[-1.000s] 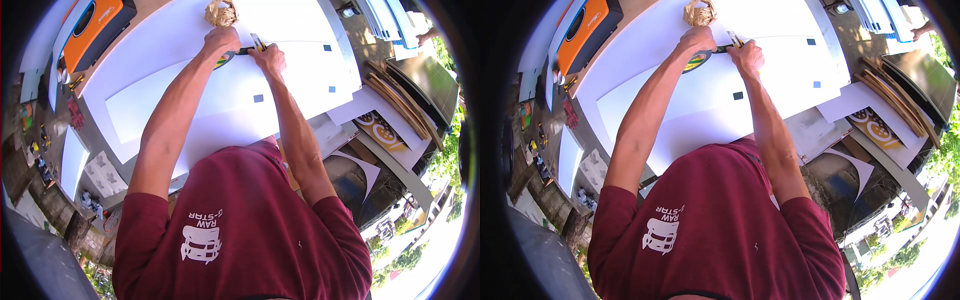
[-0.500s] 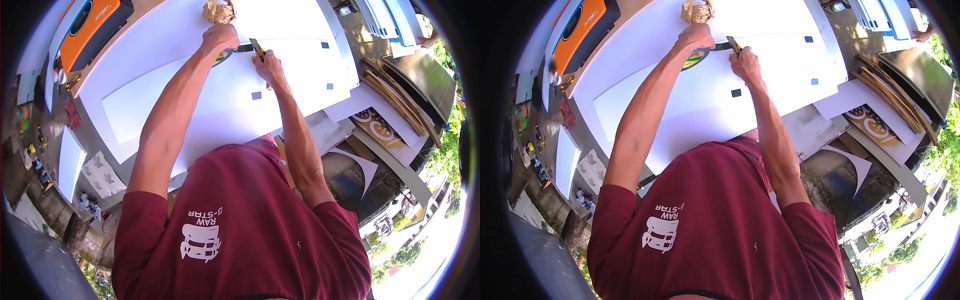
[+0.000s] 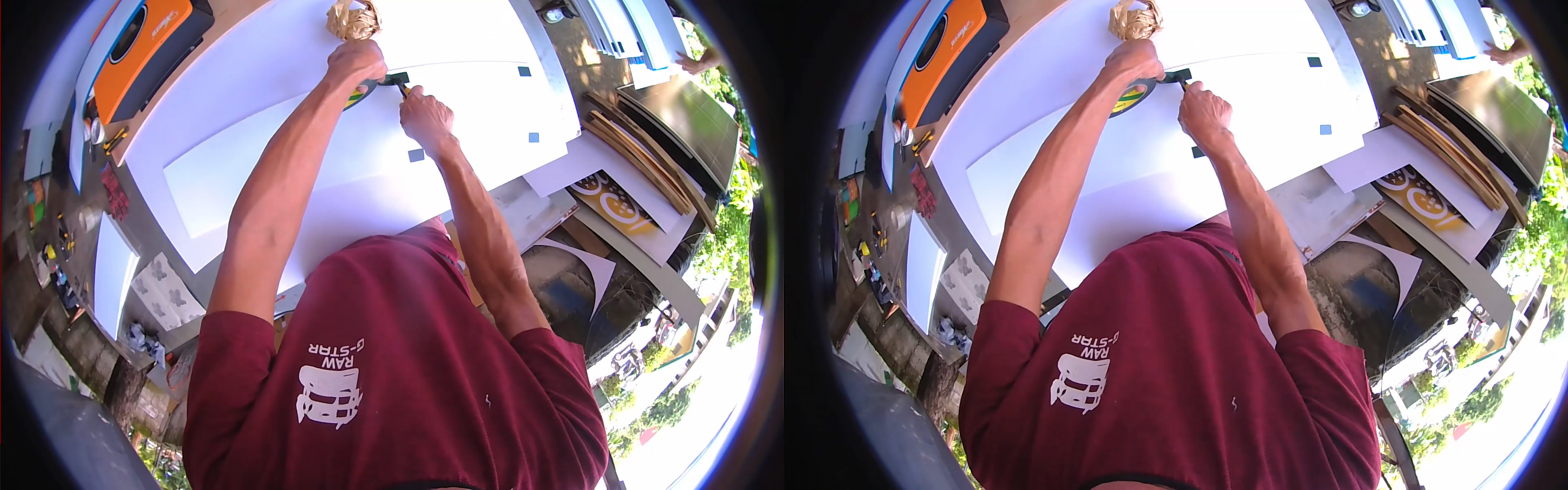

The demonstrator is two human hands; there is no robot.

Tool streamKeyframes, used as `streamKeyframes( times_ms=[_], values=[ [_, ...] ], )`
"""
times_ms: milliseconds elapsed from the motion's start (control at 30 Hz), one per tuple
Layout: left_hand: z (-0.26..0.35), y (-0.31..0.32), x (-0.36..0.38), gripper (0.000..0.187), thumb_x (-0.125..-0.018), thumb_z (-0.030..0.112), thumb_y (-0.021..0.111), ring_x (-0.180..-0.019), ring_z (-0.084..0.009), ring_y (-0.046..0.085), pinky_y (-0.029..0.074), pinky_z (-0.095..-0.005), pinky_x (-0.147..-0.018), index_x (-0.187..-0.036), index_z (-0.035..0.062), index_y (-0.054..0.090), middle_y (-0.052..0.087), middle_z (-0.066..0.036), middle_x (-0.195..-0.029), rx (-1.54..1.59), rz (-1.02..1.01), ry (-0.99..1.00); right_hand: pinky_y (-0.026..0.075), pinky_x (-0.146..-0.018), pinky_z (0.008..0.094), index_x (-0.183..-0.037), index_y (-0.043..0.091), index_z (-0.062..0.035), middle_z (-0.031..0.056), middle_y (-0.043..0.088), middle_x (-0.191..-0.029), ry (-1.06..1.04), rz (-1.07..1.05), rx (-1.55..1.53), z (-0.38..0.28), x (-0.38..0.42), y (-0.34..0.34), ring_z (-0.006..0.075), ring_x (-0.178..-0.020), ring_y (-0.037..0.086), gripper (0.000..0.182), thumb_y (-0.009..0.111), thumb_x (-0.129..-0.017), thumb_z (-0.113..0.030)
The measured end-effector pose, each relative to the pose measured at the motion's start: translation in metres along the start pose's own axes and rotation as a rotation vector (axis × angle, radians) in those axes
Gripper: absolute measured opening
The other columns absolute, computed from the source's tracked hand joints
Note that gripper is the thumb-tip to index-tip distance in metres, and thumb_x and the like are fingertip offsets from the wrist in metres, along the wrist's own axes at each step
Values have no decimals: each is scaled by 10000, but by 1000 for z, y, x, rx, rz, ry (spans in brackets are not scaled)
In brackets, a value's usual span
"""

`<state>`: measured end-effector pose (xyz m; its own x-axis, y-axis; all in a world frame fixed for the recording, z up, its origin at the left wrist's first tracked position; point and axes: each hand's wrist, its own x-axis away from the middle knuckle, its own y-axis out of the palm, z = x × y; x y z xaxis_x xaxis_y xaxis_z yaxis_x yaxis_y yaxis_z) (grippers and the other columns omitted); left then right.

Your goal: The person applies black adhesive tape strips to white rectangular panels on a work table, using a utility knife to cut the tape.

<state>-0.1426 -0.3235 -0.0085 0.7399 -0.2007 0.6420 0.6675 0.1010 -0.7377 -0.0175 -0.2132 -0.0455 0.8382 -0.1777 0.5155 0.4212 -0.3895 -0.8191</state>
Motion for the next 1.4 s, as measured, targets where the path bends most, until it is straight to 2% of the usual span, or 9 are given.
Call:
streamKeyframes(
  times_ms=[100, 200, 367, 433, 600, 833, 1067, 1167, 1400],
  values=[
    [-6, -3, 3, 276, -836, 211, 718, -575, -181, 684, 561, -302, -654, -1038, 24, 742, 743, -97, -866, -11, -5, 47, 535, -801, 466, -1054, 594, 25, 215, 712, -913, -17, -61, 16, 5, 23, -9, 346, -885, 708, 308, 552, -974, -269],
    [-33, 9, -20, 370, -780, 310, 779, -821, -242, 697, 574, -387, -738, -997, 11, 749, 741, -128, -933, -43, 33, 142, 555, -711, 437, -986, 608, 34, 177, 702, -834, 42, -17, -142, 9, 35, -4, 304, -763, 710, 335, 643, -935, -295],
    [-94, 16, 53, 278, -868, 263, 745, -666, -119, 614, 502, -263, -515, -952, -2, 741, 700, -41, -805, 535, -156, 371, 518, -513, 299, -938, 596, 34, 75, 602, -728, 41, -76, -1133, 19, 58, 6, 147, -577, 615, 429, 765, -868, -354],
    [-111, 33, 88, 285, -872, 279, 746, -532, -136, 594, 502, -291, -542, -971, 11, 752, 724, -62, -789, 681, -205, 339, 488, -455, 255, -946, 605, 50, 78, 601, -731, 67, -147, -1372, 6, 74, 10, 119, -516, 580, 433, 773, -865, -341],
    [-145, 82, 161, 246, -905, 252, 731, -544, -114, 603, 487, -274, -525, -960, 13, 750, 715, -53, -757, 809, -136, 260, 453, -436, 244, -985, 658, 70, 102, 667, -797, 28, -363, -1307, -28, 116, 27, 110, -492, 543, 330, 752, -849, -216],
    [-173, 132, 217, 268, -893, 264, 738, -533, -113, 618, 495, -267, -511, -1040, 41, 765, 705, -59, -736, 948, -21, 124, 483, -526, 291, -853, 699, 8, 68, 651, -701, -21, -291, -974, -55, 163, 43, 131, -562, 586, 254, 742, -823, -240],
    [-179, 130, 270, 475, -851, 296, 778, -546, -123, 624, 511, -262, -540, -1158, -60, 706, 733, -103, -789, 761, -42, -186, 480, -539, 319, -861, 706, 7, 56, 624, -644, -130, -254, -873, -62, 180, 89, 138, -562, 592, 272, 728, -848, -264],
    [-199, 140, 272, 450, -852, 310, 780, -559, -121, 629, 513, -264, -544, -1161, -13, 724, 733, -103, -798, 721, 141, -203, 467, -516, 304, -870, 700, 4, 47, 614, -637, -121, -317, -901, -65, 173, 74, 116, -545, 576, 239, 730, -856, -233],
    [-243, 129, 261, 384, -860, 347, 770, -547, -137, 635, 534, -299, -587, -1126, 71, 763, 750, -93, -831, 923, -135, 15, 414, -462, 266, -813, 691, -14, 25, 608, -653, -86, -263, -1124, -65, 173, 94, 92, -538, 528, 274, 730, -829, -285]
  ],
)
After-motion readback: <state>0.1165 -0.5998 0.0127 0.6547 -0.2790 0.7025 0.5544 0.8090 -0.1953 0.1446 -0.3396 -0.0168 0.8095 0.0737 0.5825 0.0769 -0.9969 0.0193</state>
